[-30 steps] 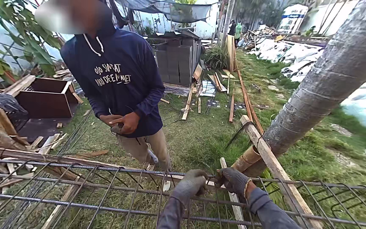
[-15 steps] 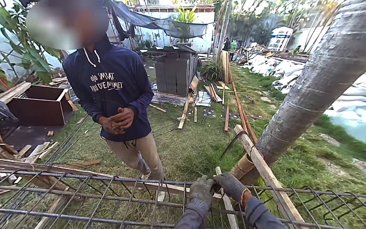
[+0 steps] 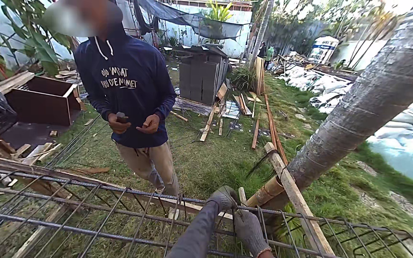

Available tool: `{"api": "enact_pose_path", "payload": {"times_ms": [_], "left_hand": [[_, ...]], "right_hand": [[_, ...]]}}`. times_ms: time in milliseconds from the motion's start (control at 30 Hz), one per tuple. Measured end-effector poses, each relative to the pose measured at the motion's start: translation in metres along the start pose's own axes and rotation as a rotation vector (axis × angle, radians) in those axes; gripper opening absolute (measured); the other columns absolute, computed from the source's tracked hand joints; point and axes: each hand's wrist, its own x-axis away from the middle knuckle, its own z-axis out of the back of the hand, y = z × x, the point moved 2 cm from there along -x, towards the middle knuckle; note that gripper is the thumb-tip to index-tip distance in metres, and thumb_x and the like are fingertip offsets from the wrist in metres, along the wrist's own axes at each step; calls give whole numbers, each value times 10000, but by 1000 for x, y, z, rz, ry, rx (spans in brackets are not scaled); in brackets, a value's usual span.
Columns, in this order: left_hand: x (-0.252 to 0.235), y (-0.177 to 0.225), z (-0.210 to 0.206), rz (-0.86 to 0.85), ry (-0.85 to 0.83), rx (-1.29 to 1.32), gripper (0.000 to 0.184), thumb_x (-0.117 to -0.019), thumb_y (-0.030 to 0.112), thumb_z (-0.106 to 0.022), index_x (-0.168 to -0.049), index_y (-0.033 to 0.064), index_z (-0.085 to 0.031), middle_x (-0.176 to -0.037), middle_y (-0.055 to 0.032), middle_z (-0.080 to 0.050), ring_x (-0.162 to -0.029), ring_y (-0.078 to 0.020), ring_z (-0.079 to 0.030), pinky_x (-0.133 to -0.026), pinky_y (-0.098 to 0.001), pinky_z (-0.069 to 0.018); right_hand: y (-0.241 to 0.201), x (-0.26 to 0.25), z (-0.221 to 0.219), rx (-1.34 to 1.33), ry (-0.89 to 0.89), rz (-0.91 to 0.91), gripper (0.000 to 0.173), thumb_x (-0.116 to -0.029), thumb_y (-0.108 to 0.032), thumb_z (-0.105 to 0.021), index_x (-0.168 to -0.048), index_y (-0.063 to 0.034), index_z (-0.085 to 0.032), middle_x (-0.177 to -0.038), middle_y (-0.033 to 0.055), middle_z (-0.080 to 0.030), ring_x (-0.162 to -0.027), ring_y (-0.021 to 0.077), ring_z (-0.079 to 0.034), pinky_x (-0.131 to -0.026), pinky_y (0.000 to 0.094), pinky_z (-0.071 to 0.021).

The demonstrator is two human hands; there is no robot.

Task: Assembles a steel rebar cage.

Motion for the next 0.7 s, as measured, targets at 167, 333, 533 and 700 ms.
{"api": "enact_pose_path", "payload": {"times_ms": [167,333,533,700], "left_hand": [[20,-4,-9,-16,171,86,277,-864,231,-721,-1127,143,-703,-1108,-62,-713,-1063,-233,-666,-958,-525,-519],[46,-2,-30,-93,292,-92,359,-947,236,-637,-1293,145,-672,-1268,-64,-690,-1220,-222,-623,-1102,-454,-442],[43,5,-34,-3,309,-124,355,-983,306,-574,-1280,146,-684,-1279,-58,-693,-1251,-230,-608,-1131,-469,-405],[34,1,-29,-16,207,-124,370,-941,341,-617,-1257,169,-701,-1357,-4,-651,-1285,-217,-568,-1129,-498,-376]], "right_hand": [[11,-15,7,101,-70,92,433,-1062,-346,-414,-1061,-62,-740,-1014,149,-739,-1034,308,-697,-941,543,-520],[12,-14,10,177,-50,146,470,-1057,-377,-378,-1015,-83,-743,-980,128,-739,-1005,295,-703,-909,543,-528],[-15,-25,33,346,-139,153,515,-1060,-408,-352,-915,-49,-692,-946,157,-708,-993,331,-688,-861,567,-512],[-40,-39,50,445,-230,161,494,-1075,-374,-366,-995,-13,-694,-1050,205,-702,-1080,374,-671,-905,589,-512]]}}
